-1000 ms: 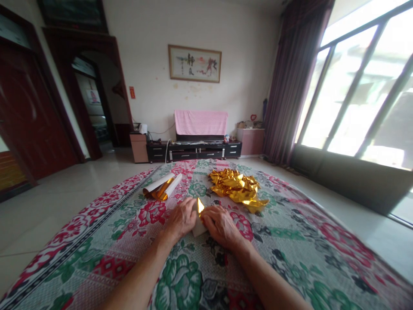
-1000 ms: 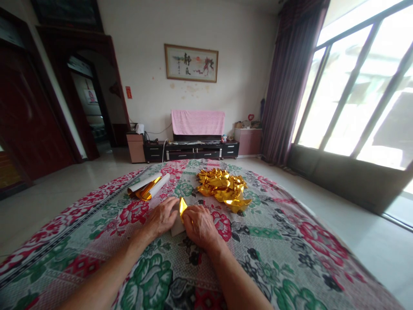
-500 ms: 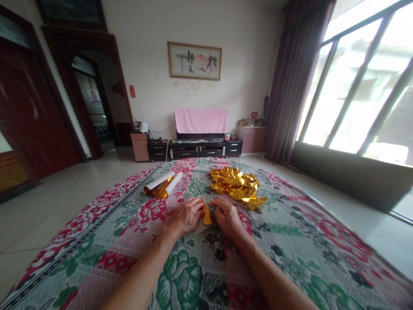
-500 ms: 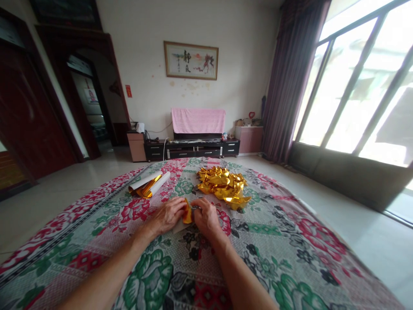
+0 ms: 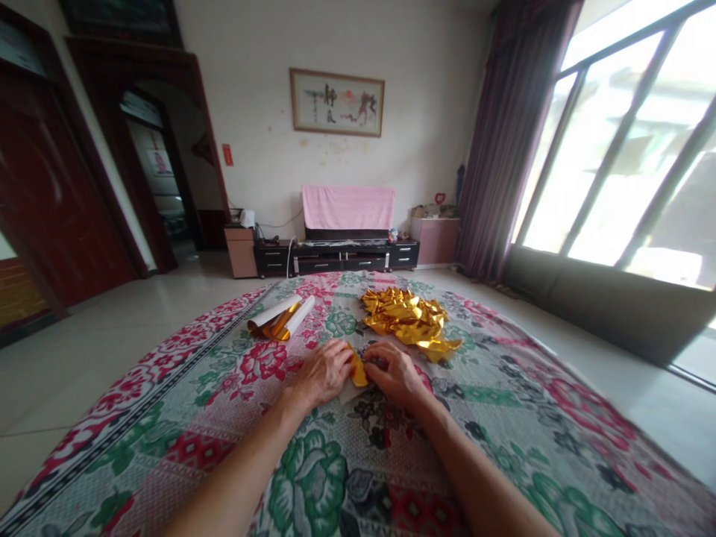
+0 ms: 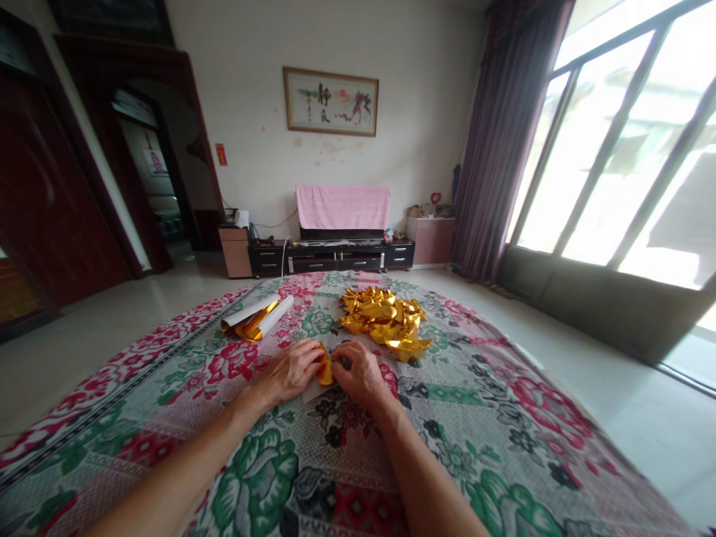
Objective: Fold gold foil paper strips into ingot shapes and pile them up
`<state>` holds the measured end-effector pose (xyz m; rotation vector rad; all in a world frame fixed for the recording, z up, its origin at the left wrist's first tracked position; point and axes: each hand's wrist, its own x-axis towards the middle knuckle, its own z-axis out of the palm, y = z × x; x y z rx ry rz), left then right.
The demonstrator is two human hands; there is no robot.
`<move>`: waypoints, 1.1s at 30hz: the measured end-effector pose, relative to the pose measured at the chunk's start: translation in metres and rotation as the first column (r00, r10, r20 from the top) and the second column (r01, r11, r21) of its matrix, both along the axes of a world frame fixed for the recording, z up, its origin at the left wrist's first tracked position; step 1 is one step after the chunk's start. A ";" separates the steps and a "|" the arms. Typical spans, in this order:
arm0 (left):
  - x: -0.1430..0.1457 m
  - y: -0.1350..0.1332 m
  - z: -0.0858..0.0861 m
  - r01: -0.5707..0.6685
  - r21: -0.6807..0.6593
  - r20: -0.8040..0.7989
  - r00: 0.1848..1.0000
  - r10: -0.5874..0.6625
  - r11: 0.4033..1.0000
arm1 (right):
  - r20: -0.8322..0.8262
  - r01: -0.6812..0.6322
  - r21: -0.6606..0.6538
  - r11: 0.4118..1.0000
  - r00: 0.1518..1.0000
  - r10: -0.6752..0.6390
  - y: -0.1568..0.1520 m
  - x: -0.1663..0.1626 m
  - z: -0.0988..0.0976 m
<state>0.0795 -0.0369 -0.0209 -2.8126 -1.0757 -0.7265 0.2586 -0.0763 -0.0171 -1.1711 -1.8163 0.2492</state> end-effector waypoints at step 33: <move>0.008 0.009 0.005 -0.077 -0.069 -0.006 0.997 0.077 0.995 | 0.301 -0.135 -0.019 0.991 0.944 0.134 0.001 0.021 -0.006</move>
